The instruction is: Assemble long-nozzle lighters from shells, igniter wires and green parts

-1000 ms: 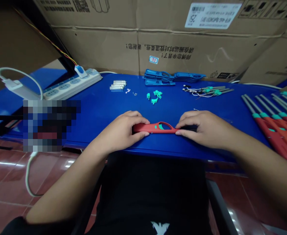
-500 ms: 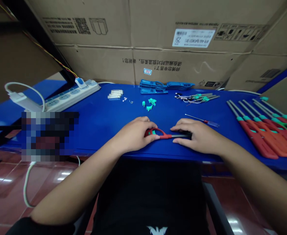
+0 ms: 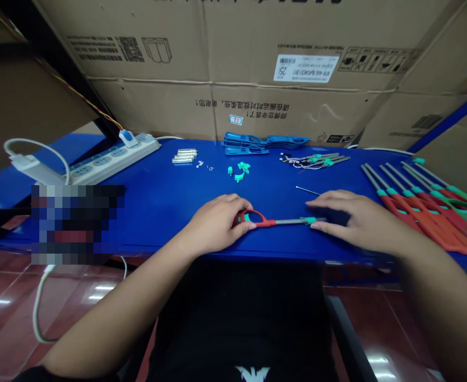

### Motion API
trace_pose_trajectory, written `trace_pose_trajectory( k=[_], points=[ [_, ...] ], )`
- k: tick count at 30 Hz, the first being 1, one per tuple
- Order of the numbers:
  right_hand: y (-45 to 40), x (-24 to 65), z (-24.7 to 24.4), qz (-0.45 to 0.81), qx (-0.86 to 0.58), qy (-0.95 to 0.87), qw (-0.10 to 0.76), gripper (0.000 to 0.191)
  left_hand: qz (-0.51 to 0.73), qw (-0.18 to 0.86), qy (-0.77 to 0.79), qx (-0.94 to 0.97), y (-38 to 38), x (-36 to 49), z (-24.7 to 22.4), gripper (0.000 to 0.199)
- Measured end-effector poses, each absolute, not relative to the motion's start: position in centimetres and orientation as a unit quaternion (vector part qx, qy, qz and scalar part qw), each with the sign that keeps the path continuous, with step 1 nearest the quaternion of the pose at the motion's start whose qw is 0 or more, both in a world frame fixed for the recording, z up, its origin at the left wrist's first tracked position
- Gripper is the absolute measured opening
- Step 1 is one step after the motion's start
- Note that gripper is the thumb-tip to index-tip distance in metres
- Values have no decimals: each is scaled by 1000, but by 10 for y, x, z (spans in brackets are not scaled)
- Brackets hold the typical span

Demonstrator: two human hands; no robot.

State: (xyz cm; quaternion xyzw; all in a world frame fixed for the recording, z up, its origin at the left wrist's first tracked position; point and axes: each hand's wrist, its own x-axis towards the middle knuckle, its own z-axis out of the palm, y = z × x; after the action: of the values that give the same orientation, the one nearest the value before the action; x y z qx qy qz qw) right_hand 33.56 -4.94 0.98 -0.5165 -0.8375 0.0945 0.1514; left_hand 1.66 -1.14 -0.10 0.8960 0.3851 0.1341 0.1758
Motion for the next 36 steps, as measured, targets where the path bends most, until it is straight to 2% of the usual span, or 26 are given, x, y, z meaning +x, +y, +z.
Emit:
trace_pose_trajectory(
  k=[5, 8, 14, 18, 23, 28, 31, 33, 36],
  points=[
    [-57, 330, -1, 90, -487, -857, 142, 28, 124, 177, 385, 897, -13, 16, 0, 31],
    [-55, 304, -6, 78, -472, -866, 146, 26, 125, 180, 390, 895, -14, 17, 0, 32],
    [-51, 260, -6, 25, -429, -897, 102, 28, 117, 171, 392, 896, -16, 19, -1, 39],
    [-47, 254, -13, -19, -377, -914, 152, 28, 113, 150, 391, 901, -16, 21, -1, 33],
    [-41, 254, -21, -15, -337, -914, 225, 23, 109, 173, 389, 898, -13, 22, 0, 29],
    [-32, 249, -14, -24, -330, -919, 213, 22, 134, 187, 415, 880, -12, 23, -4, 25],
    [-23, 251, 6, -94, -340, -915, 195, 23, 185, 238, 421, 856, -5, 23, 0, 25],
    [-13, 253, 23, -176, -352, -889, 232, 25, 238, 267, 413, 837, 6, 25, 11, 22],
    [9, 249, 42, -193, -399, -812, 380, 32, 320, 308, 414, 794, 33, 33, 33, 21]
  ],
)
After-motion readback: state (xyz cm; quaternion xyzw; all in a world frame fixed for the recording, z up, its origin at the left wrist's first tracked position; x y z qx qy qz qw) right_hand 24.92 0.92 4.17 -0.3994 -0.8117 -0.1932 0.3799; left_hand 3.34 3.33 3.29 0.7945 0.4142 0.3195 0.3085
